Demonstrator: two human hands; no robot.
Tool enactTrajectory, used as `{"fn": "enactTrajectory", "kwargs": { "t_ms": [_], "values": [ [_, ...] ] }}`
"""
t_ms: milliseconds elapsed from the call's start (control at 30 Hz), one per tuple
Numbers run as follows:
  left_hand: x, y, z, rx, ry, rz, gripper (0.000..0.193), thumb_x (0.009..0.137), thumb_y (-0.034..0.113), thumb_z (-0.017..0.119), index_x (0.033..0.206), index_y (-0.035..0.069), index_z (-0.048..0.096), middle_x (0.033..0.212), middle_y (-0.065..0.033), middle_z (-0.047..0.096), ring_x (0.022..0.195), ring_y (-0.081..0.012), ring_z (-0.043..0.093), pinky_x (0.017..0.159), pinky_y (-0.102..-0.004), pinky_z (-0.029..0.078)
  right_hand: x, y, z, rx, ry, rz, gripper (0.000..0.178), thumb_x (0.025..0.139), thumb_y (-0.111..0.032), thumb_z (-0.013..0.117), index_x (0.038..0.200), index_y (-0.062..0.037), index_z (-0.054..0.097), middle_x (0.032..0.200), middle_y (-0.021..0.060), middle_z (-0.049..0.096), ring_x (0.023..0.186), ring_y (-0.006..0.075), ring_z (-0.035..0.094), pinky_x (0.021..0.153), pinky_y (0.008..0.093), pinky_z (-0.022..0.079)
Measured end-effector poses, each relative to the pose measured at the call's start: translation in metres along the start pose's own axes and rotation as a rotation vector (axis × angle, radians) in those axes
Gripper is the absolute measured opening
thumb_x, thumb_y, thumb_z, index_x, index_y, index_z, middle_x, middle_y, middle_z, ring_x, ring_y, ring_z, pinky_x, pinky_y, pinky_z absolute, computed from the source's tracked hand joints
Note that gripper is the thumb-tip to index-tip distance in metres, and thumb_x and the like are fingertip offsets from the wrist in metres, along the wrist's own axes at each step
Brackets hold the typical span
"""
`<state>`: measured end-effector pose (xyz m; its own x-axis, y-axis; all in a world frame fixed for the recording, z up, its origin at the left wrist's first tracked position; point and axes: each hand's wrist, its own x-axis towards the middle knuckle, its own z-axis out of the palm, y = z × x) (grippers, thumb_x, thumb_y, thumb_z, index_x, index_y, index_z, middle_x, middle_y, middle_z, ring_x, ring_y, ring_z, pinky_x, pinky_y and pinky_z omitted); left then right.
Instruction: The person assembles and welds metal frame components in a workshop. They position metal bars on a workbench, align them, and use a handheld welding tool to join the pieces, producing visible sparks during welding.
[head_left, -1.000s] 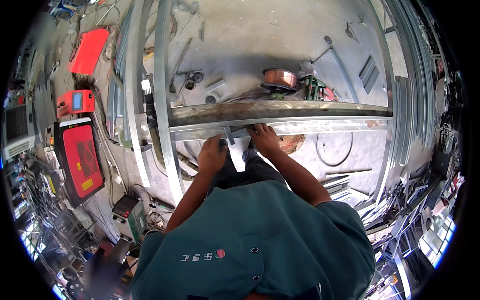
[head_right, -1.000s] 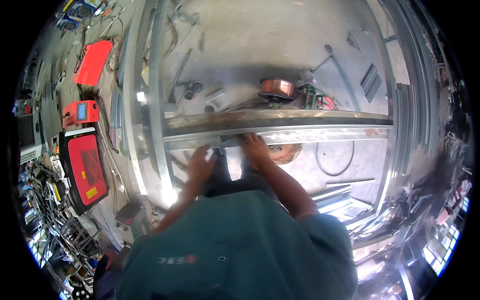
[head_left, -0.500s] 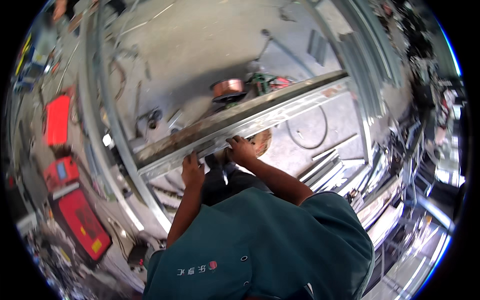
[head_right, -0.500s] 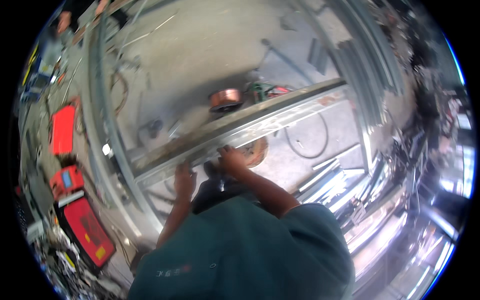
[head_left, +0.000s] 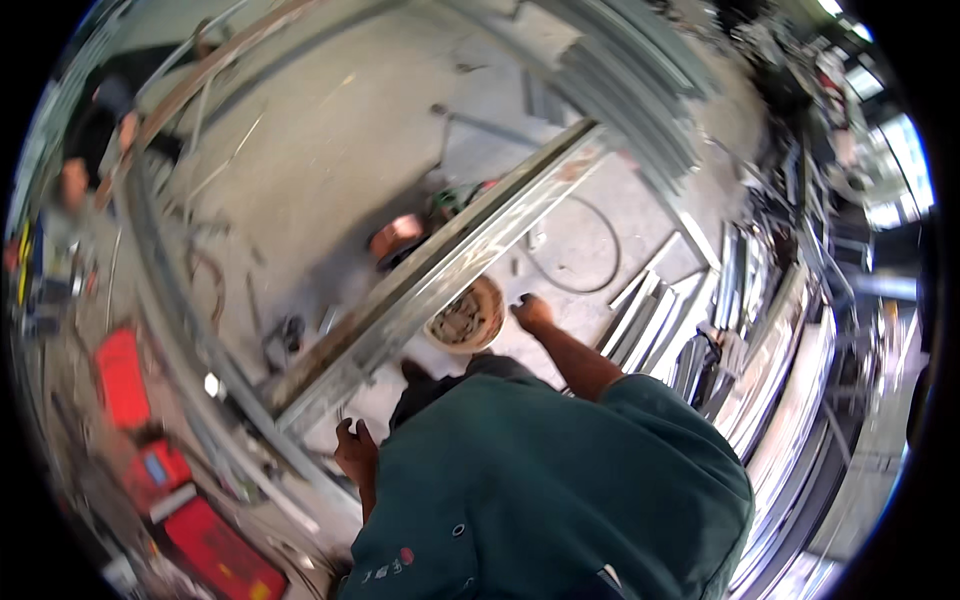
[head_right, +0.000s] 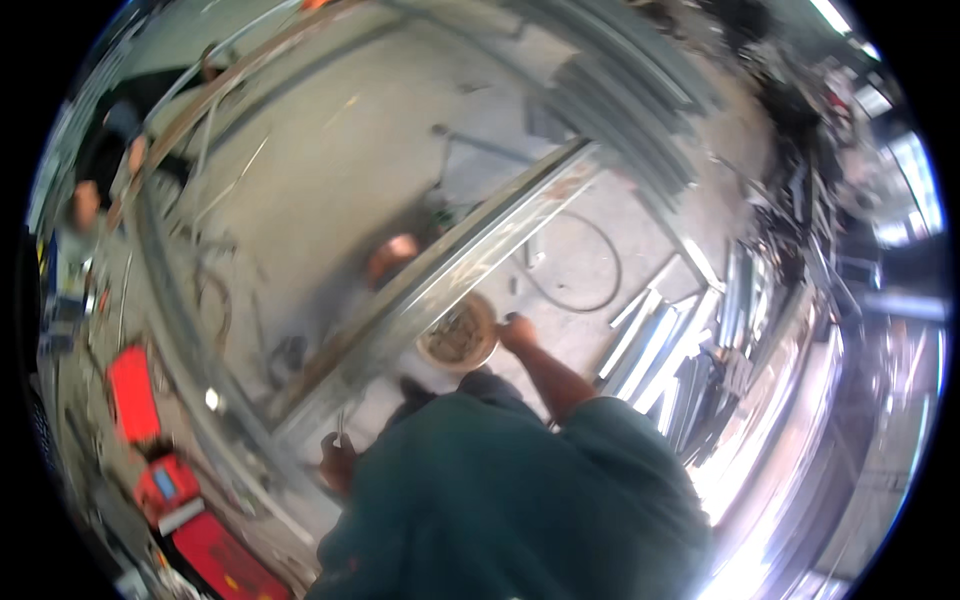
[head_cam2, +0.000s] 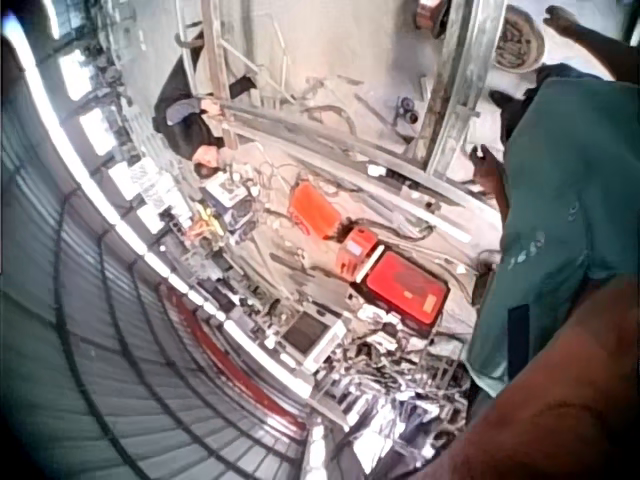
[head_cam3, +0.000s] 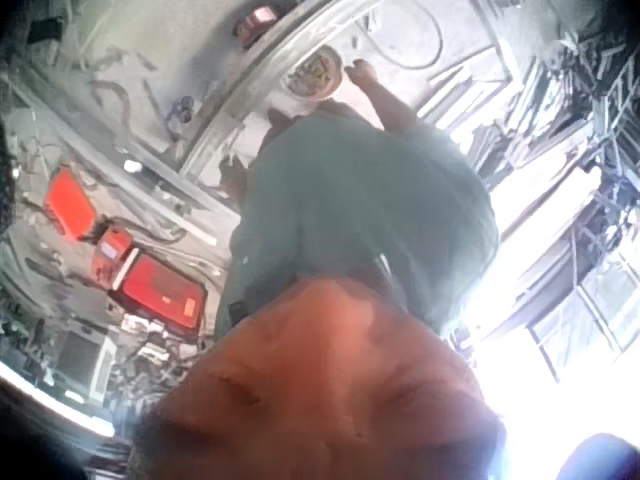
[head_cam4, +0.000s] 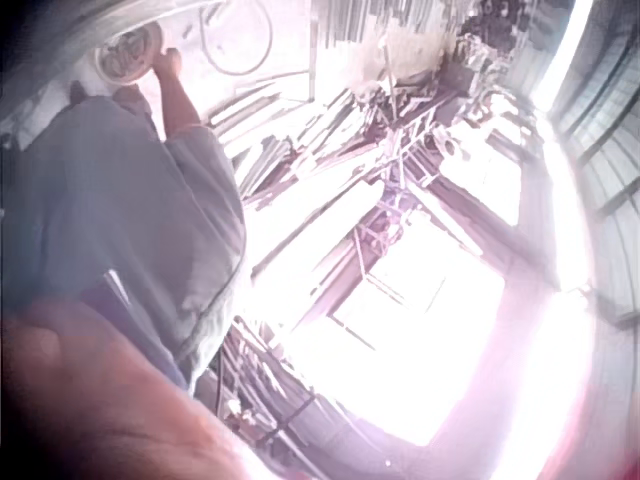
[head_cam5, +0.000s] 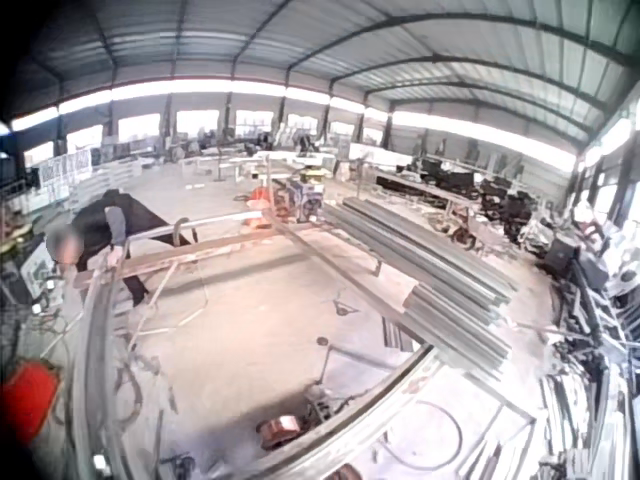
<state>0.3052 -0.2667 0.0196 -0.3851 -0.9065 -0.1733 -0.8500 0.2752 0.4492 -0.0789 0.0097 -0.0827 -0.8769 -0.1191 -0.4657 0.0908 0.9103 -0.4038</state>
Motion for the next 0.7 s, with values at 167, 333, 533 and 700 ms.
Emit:
{"fn": "enactTrajectory", "kwargs": {
  "t_ms": [167,333,533,700],
  "values": [
    [-0.165,-0.069,-0.011,-0.05,-0.237,-0.199,0.026,0.088,0.031,0.066,0.101,0.009,0.072,0.101,-0.0185,0.073,0.094,-0.0391,0.07,0.078,-0.0497,0.056,-0.013,0.147,0.009,0.212,-0.148,-0.02,0.045,0.084,-0.026,0.068,0.118,0.0035,0.068,0.085,0.0107,0.07,0.066,0.0159,0.063,0.058,0.031,0.052],
    [-0.271,-0.062,0.068,0.12,-0.52,-0.409,0.032,0.089,0.037,0.057,0.102,0.013,0.074,0.102,-0.0177,0.073,0.098,-0.0386,0.07,0.083,-0.0504,0.056,-0.025,0.196,-0.014,-0.54,-0.689,-0.3,0.052,0.09,-0.044,0.051,0.116,-0.0023,0.07,0.112,0.0221,0.07,0.114,0.0365,0.063,0.1,0.0454,0.048],
    [-0.272,-0.037,0.084,0.063,-0.534,-0.381,0.032,0.087,0.03,0.061,0.112,0.013,0.071,0.104,-0.0176,0.072,0.103,-0.0384,0.068,0.088,-0.0471,0.054,-0.061,0.276,-0.038,-0.298,-0.654,-0.232,0.046,0.081,-0.032,0.075,0.117,-0.0038,0.07,0.112,0.0198,0.071,0.108,0.0353,0.067,0.097,0.0428,0.052],
    [-0.3,-0.097,0.126,-0.222,-0.568,-0.403,0.036,0.087,0.029,0.061,0.116,0.012,0.07,0.115,-0.0194,0.07,0.11,-0.0362,0.066,0.092,-0.0473,0.053,-0.078,0.303,-0.047,-0.319,-0.701,-0.358,0.041,0.087,-0.033,0.069,0.117,-0.0049,0.07,0.113,0.0178,0.071,0.105,0.0343,0.068,0.094,0.0444,0.053]
  ]
}}
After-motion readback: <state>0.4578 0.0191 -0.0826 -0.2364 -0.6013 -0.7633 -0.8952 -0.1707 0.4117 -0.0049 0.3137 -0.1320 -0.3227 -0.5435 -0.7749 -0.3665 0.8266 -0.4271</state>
